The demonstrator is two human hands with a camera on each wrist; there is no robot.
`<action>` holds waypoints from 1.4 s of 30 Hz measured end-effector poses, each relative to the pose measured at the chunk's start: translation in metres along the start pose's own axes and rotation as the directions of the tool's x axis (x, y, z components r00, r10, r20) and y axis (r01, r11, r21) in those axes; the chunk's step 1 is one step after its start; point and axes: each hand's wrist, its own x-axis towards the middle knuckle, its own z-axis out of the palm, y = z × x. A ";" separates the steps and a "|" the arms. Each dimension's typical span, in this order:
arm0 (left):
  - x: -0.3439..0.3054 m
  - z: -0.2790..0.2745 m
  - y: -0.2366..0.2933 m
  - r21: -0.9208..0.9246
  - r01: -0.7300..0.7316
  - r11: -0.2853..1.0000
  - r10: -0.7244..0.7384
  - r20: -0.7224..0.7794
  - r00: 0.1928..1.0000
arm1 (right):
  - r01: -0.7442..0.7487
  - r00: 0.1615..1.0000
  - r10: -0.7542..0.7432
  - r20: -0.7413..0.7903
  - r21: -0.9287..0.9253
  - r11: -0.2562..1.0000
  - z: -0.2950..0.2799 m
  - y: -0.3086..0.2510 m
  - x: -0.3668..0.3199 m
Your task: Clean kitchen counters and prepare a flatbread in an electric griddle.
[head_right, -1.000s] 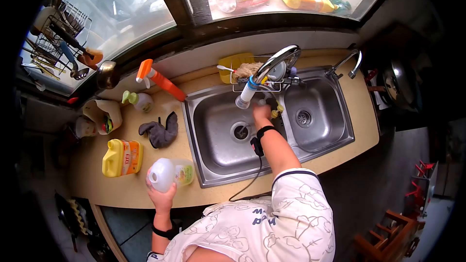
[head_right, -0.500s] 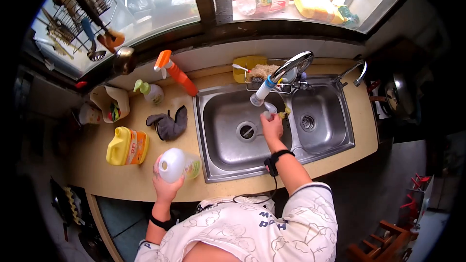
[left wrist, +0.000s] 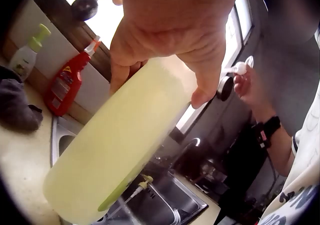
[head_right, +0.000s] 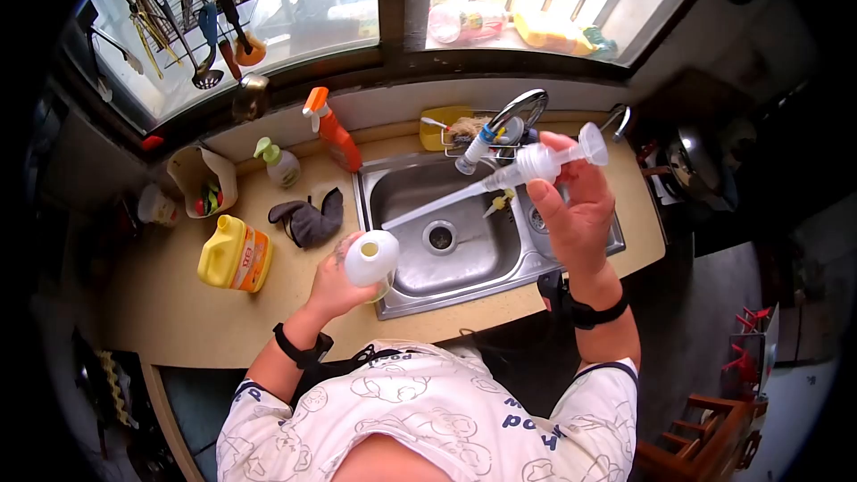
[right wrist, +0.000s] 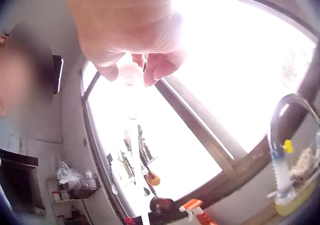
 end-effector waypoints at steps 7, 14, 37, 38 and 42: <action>0.015 0.009 0.022 -0.032 -0.109 0.993 0.112 0.081 0.990 | 0.218 0.966 -0.189 0.176 -0.164 0.962 0.005 -0.056 0.023; 0.031 0.012 0.043 -0.111 -0.171 0.979 0.186 0.137 0.973 | 0.296 0.805 -0.062 0.590 -0.308 0.904 0.032 -0.045 0.025; 0.050 -0.014 0.072 -0.236 -0.109 0.966 0.178 0.293 0.939 | -0.076 0.770 0.022 0.637 0.058 0.995 0.058 0.005 0.002; 0.050 -0.015 0.074 -0.237 -0.111 0.965 0.180 0.291 0.940 | -0.038 0.736 0.054 0.675 -0.039 0.999 0.055 0.008 0.003; 0.047 -0.021 0.089 -0.218 -0.133 0.967 0.190 0.263 0.946 | -0.006 0.794 0.154 0.589 -0.244 0.970 0.061 0.010 -0.004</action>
